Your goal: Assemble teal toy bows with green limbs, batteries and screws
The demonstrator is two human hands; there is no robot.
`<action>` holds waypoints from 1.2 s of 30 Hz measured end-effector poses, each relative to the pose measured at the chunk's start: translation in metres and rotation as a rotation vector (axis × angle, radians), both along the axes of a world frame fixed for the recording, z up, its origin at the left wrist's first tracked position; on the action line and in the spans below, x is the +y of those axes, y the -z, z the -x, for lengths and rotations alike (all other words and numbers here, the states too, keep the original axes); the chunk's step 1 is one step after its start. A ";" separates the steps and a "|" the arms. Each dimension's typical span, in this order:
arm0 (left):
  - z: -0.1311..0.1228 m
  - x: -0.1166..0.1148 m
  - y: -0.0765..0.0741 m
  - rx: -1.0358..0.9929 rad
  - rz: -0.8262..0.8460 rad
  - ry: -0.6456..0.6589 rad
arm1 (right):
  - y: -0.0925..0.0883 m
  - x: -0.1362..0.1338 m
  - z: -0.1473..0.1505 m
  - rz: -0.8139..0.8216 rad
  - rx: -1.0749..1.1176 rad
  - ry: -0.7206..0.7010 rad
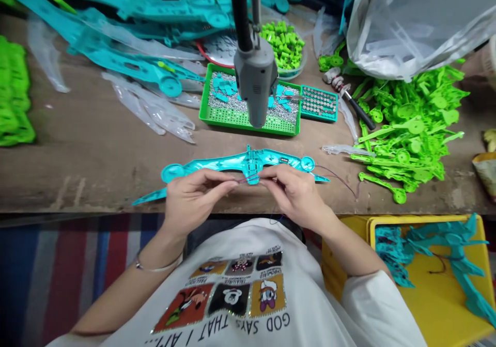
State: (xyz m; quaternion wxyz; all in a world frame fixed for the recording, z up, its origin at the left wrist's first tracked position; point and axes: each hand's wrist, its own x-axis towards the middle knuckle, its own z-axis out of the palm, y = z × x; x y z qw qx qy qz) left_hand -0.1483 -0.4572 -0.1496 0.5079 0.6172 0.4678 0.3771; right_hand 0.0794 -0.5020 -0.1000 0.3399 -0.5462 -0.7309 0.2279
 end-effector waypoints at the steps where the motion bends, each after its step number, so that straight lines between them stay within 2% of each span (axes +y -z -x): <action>1: 0.000 0.000 0.005 0.006 0.001 0.015 | 0.003 0.002 -0.002 0.019 0.002 0.002; 5: 0.001 0.002 0.015 0.068 -0.043 0.068 | 0.004 0.009 -0.005 0.063 -0.116 -0.068; 8: 0.001 0.004 0.018 0.120 -0.089 0.112 | 0.005 0.013 0.000 0.058 -0.285 -0.208; 11: 0.002 0.005 0.017 0.139 -0.141 0.125 | 0.014 0.015 0.004 0.053 -0.345 -0.268; 14: 0.003 0.005 0.017 0.141 -0.128 0.084 | 0.022 0.016 0.002 0.085 -0.221 -0.241; 17: 0.003 0.006 0.023 0.140 -0.086 0.044 | 0.024 0.018 -0.003 0.083 -0.095 -0.157; 22: -0.010 0.009 0.038 0.166 -0.141 -0.001 | 0.025 0.026 -0.010 0.136 -0.131 -0.082; 24: -0.014 0.008 0.040 0.149 -0.129 -0.001 | 0.026 0.029 -0.013 0.157 -0.232 -0.044; 28: -0.010 0.003 0.039 0.133 -0.017 -0.014 | 0.021 0.037 -0.019 0.171 -0.591 -0.011; 32: 0.006 -0.007 0.039 0.256 0.016 -0.072 | 0.010 0.043 -0.022 0.141 -0.851 -0.103; 36: 0.015 -0.016 0.045 0.241 0.093 -0.090 | 0.004 0.049 -0.021 0.056 -0.944 -0.210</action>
